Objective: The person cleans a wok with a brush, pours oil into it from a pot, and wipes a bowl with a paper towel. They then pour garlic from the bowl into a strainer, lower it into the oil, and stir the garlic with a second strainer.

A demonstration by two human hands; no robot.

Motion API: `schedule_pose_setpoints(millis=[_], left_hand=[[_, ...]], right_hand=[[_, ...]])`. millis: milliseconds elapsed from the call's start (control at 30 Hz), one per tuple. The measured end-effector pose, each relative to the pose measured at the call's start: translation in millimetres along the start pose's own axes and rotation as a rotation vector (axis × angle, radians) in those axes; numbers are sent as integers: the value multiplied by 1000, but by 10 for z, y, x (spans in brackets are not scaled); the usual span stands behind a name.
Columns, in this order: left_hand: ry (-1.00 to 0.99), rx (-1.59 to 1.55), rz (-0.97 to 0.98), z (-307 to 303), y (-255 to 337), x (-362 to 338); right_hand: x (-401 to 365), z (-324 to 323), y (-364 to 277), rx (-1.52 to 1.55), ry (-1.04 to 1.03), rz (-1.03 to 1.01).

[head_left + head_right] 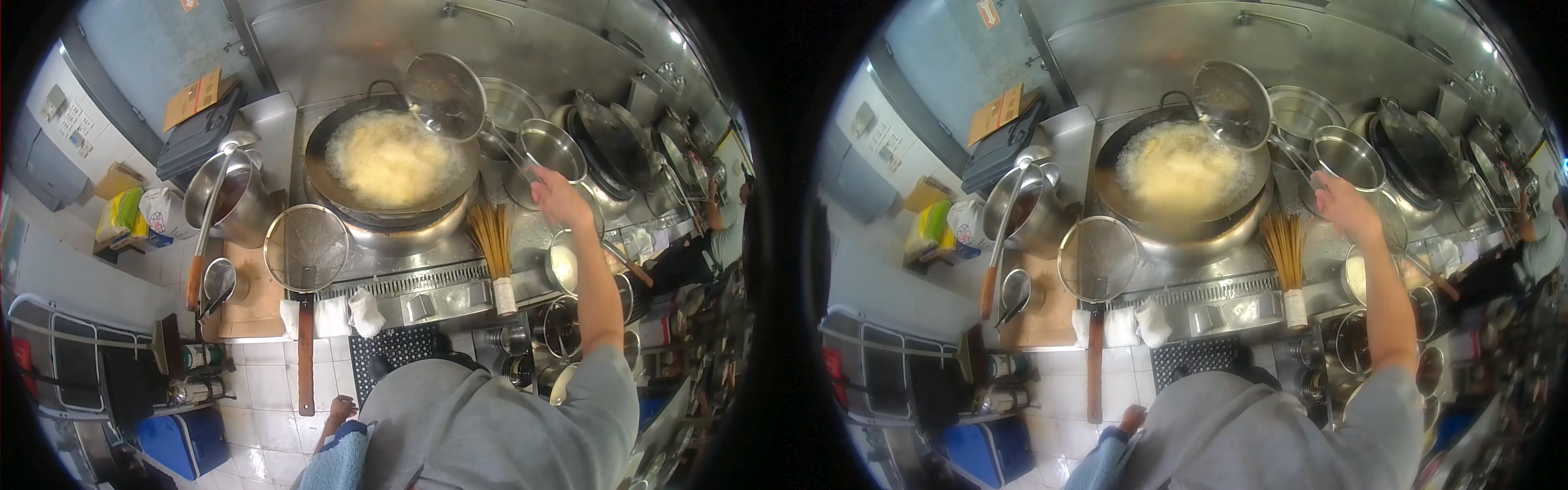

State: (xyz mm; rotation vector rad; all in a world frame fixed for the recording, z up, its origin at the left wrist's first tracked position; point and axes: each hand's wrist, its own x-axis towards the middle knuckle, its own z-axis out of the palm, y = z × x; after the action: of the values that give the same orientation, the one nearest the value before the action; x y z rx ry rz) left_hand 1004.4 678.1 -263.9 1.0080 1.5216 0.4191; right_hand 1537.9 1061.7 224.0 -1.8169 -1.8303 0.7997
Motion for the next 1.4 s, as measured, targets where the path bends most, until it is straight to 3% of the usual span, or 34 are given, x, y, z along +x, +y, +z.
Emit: schedule_pose_setpoints(millis=[67,133,167,367,433,467,533,633,733,800,867,1033,1100,1200,1400], left_hand=[[34,8,-148,35,133,-57],[29,23,-122,37,162,-64],[5,35,-6,17,18,-16],[40,70,136,6,94,31],[70,2,56,45,90,7],[101,-49,-91,77,255,-65],[94,-27,-111,104,354,-119],[19,124,96,135,-64,0],[-1,249,124,160,-98,-8],[-35,486,372,124,-152,18],[9,349,126,163,-62,-1],[5,21,42,77,35,49],[2,-331,-221,53,159,68],[110,-405,-329,60,336,14],[48,-36,-201,51,307,-25]], right_hand=[[158,0,105,-58,47,-21],[372,96,297,37,42,-32],[462,149,371,84,40,-37],[753,473,376,486,-306,97],[816,588,379,526,-385,105],[825,628,369,546,-424,110],[770,671,257,567,-467,120],[699,733,183,635,-518,137],[575,743,60,653,-566,122],[503,726,16,642,-606,100],[420,708,8,612,-623,64],[88,578,-168,491,-575,46],[-31,499,-239,450,-569,27],[-197,397,-339,402,-518,24],[-448,236,-485,147,-427,-13]])
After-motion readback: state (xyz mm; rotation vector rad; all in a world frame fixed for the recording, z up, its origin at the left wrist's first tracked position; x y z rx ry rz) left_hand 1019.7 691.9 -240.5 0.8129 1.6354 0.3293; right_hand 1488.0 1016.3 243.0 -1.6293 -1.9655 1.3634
